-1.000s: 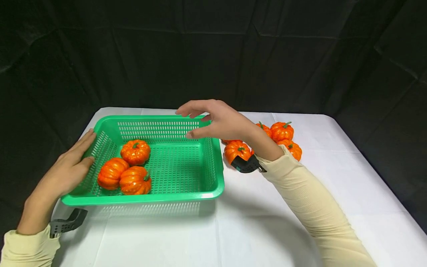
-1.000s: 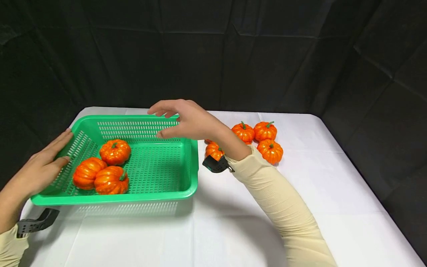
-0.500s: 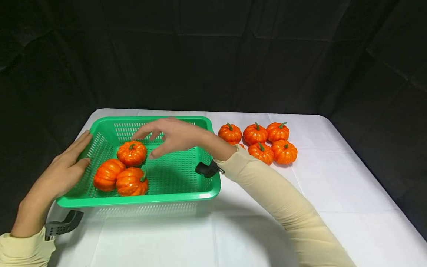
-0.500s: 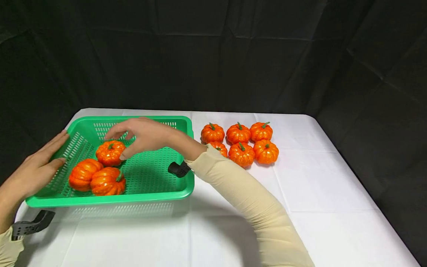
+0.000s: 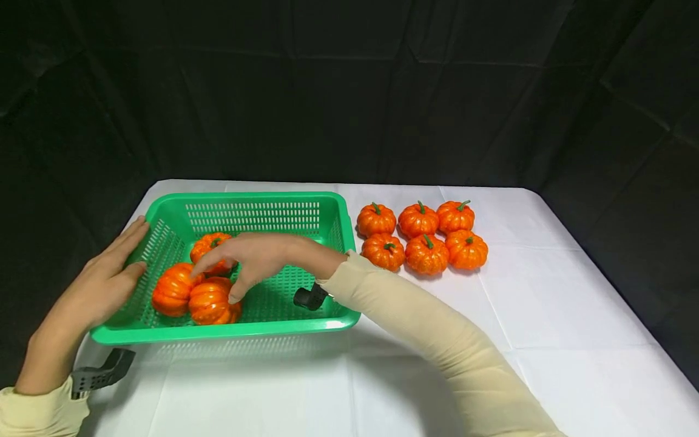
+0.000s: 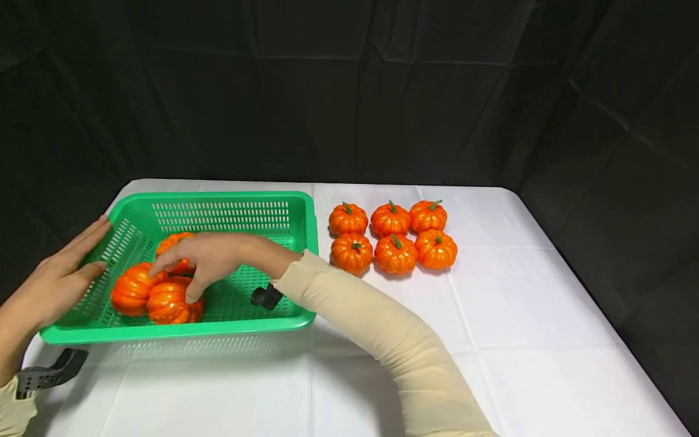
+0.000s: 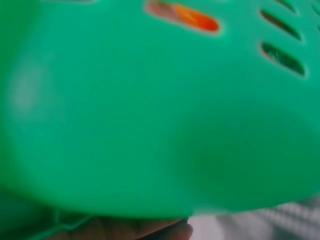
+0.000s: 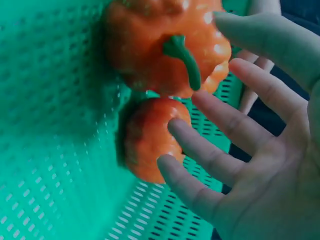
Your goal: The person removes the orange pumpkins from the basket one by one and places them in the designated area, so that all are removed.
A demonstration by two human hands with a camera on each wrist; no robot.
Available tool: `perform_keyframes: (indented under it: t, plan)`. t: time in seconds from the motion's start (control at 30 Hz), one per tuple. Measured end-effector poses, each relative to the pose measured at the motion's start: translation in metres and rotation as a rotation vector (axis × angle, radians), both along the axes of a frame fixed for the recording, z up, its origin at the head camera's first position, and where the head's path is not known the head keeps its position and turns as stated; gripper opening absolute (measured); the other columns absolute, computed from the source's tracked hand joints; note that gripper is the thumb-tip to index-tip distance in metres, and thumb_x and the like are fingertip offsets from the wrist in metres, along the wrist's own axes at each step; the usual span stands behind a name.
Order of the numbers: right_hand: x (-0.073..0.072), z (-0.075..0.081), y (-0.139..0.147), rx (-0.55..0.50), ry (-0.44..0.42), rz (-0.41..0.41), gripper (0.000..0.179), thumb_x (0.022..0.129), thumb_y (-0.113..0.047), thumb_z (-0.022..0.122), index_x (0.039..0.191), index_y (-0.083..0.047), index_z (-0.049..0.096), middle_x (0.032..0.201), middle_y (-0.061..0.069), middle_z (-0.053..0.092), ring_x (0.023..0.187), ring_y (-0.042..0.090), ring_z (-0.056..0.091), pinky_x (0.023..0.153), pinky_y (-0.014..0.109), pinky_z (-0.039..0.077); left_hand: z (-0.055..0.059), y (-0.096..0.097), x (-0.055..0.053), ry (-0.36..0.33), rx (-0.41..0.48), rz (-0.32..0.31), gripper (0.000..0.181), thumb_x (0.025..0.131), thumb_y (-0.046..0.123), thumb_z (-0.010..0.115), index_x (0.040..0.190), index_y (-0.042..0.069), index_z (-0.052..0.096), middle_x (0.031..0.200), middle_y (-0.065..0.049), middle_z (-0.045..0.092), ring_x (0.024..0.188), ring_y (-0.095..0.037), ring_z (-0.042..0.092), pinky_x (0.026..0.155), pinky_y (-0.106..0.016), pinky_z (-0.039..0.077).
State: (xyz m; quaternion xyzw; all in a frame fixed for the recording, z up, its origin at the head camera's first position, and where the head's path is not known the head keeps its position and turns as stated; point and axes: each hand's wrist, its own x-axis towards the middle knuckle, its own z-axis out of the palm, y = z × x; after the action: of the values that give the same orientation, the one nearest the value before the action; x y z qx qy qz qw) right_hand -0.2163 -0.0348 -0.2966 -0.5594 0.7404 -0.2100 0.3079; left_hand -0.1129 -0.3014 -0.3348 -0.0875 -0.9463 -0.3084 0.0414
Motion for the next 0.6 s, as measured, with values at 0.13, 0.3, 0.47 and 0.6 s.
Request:
perform_keyframes:
  t: [0.13,0.3,0.47,0.6]
  plan:
    - [0.001,-0.007,-0.002,0.003,-0.098,0.048,0.072,0.09,-0.004,0.079,0.155,-0.015,0.051,0.15,-0.006,0.05,0.126,0.007,0.047,0.105,0.019,0.039,0.001,-0.002,0.0,0.006,0.008,-0.004,0.061,0.109,0.009,0.039,0.165,-0.001,0.014,0.171,-0.022,0.004,0.154,-0.048,0.005,0.119,-0.066,0.0]
    - [0.003,-0.016,-0.004,0.022,-0.2,0.091,0.074,0.088,0.0,0.072,0.156,-0.014,0.047,0.149,-0.007,0.046,0.123,0.004,0.046,0.103,0.018,0.041,0.0,-0.002,0.001,0.009,0.018,-0.01,0.062,0.109,0.008,0.039,0.165,-0.001,0.014,0.171,-0.021,0.004,0.154,-0.047,0.005,0.12,-0.066,0.0]
    - [0.006,-0.023,-0.004,0.048,-0.198,0.093,0.071,0.088,0.001,0.071,0.154,-0.014,0.049,0.149,-0.008,0.047,0.117,0.005,0.046,0.094,0.018,0.045,-0.002,-0.001,0.001,0.007,0.017,-0.012,0.062,0.109,0.008,0.039,0.165,0.0,0.014,0.171,-0.021,0.004,0.154,-0.048,0.005,0.119,-0.066,0.0]
    - [0.008,-0.026,-0.004,0.094,-0.148,0.08,0.07,0.09,0.0,0.073,0.154,-0.017,0.049,0.148,-0.01,0.049,0.11,0.006,0.048,0.084,0.02,0.048,-0.002,0.0,0.0,0.0,0.017,-0.012,0.062,0.109,0.008,0.039,0.165,0.0,0.013,0.171,-0.022,0.003,0.154,-0.049,0.004,0.119,-0.068,0.0]
